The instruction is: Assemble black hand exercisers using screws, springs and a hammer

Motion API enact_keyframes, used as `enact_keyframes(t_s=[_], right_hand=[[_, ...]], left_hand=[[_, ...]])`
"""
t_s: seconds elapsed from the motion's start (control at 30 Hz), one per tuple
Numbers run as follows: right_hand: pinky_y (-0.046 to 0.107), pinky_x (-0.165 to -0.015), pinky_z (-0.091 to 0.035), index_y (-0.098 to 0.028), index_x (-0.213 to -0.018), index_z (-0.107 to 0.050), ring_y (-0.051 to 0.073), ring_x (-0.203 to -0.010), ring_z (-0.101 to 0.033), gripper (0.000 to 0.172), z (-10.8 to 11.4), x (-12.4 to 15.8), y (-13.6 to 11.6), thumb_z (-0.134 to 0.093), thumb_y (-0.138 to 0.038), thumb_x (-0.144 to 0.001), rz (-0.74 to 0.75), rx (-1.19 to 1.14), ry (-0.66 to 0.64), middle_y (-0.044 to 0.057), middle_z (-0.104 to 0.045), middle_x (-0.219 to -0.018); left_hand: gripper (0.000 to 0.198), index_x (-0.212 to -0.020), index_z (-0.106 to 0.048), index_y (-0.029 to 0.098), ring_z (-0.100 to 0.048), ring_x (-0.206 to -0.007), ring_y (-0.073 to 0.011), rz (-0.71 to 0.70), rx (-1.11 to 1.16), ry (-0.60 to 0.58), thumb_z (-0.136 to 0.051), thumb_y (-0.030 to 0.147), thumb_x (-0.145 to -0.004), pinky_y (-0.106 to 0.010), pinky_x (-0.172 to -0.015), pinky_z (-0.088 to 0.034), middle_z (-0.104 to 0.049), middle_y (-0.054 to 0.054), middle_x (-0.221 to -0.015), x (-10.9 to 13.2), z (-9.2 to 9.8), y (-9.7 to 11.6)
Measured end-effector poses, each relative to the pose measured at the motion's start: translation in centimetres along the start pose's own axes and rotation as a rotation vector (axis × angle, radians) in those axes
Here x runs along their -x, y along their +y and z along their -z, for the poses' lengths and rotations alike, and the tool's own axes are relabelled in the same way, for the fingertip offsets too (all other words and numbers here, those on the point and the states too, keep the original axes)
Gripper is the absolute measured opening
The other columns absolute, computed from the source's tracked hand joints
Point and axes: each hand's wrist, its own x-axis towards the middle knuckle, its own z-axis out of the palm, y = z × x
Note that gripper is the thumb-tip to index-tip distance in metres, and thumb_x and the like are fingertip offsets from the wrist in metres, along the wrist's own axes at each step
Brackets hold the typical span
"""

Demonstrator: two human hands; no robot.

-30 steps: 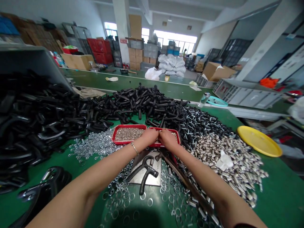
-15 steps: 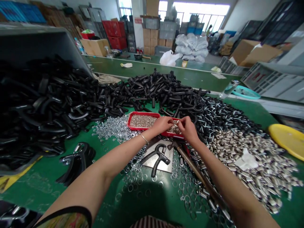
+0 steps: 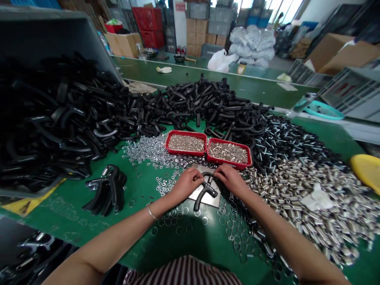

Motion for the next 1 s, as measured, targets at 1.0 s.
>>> enact_keyframes(t_s=[1.0], right_hand=[[0.036, -0.067, -0.046, -0.016, -0.103, -0.057, 0.029, -0.084, -0.061, 0.023, 2.1, 7.7, 1.4, -0.053, -0.036, -0.092, -0.107, 0.703, 0.013, 0.014, -0.064, -0.091]], left_hand=[[0.020, -0.095, -0.063, 0.015, -0.056, -0.093, -0.0227, -0.418, -0.595, -0.126, -0.045, 0.022, -0.099, -0.038, -0.084, -0.045, -0.063, -0.008, -0.096, 0.5, -0.3, 0.3]])
